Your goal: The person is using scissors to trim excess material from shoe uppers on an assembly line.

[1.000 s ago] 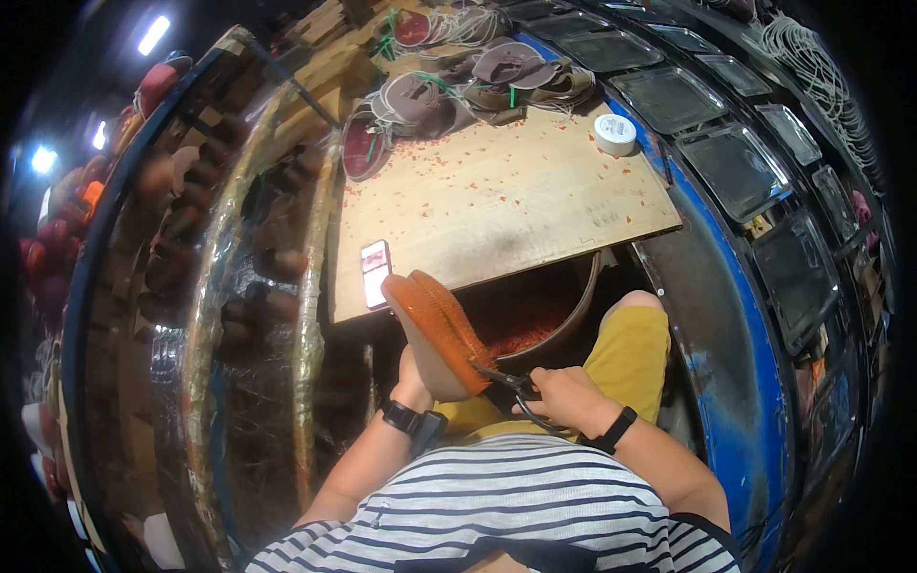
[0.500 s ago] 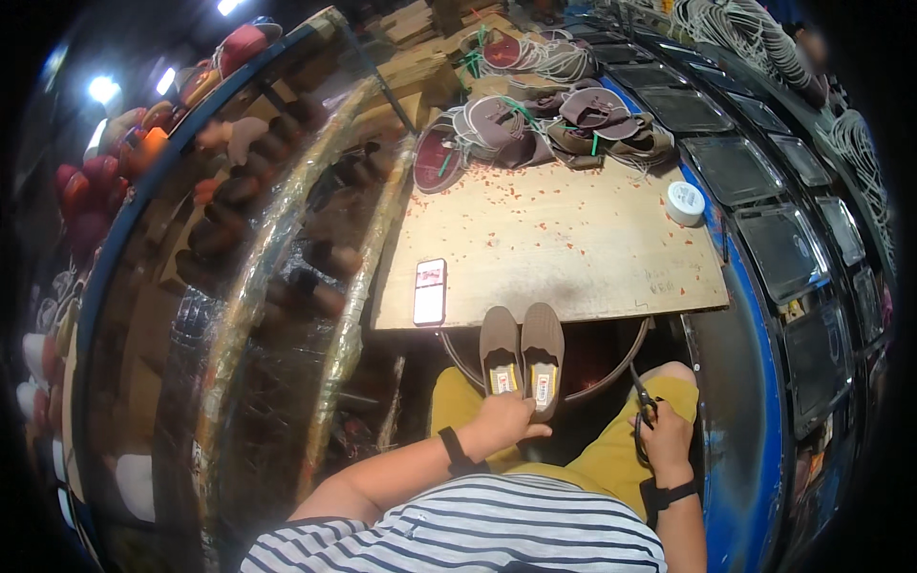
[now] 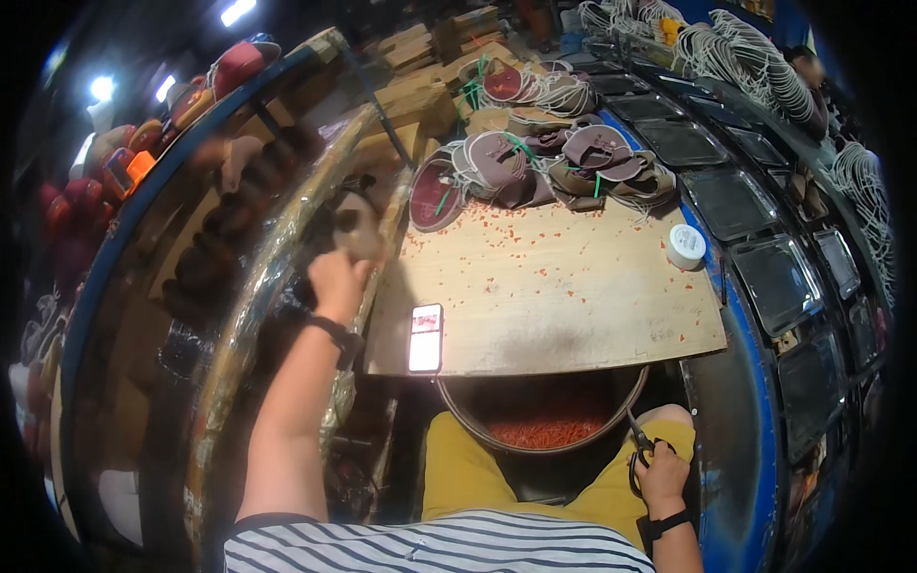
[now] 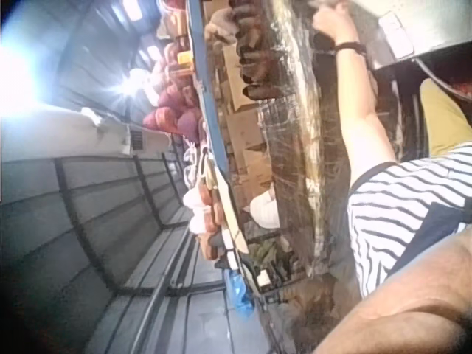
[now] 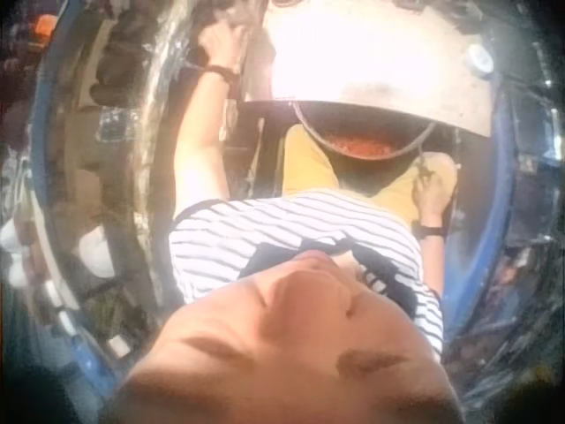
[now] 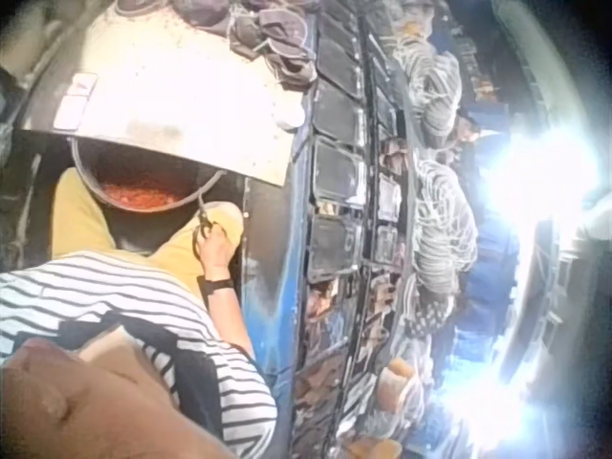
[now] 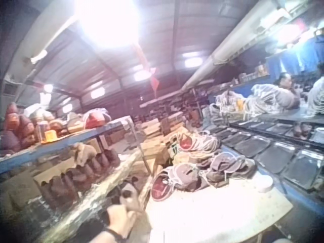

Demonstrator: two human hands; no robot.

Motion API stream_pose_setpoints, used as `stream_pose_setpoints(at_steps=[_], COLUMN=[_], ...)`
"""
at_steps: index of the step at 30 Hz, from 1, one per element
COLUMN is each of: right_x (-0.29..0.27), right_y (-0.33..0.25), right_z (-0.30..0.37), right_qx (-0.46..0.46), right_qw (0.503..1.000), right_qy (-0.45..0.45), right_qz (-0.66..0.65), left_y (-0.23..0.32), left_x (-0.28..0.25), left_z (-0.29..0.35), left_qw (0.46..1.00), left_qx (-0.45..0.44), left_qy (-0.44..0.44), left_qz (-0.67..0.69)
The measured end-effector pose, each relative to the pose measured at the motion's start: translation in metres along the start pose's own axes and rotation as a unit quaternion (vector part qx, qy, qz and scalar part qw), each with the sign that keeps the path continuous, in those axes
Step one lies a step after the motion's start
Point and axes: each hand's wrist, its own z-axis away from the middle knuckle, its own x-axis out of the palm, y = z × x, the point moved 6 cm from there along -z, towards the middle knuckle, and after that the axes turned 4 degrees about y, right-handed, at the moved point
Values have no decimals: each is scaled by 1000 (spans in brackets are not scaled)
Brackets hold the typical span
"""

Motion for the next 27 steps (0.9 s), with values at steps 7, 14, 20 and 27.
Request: stream_pose_setpoints(at_steps=[7, 14, 20, 27], right_x=[0, 5, 2, -11], right_y=[-5, 0, 4, 21], right_z=[0, -2, 5, 20], right_qx=[-4, 6, -36, 49], right_qw=[1000, 999, 999, 995], right_qy=[5, -18, 24, -29], right_qz=[4, 31, 3, -82], left_y=[24, 140, 173, 186], left_x=[67, 93, 100, 114], left_z=[36, 225, 304, 320], left_qw=[995, 923, 903, 904], left_qx=[81, 196, 179, 202], left_qy=[-33, -199, -232, -308], left_qz=[46, 264, 315, 218])
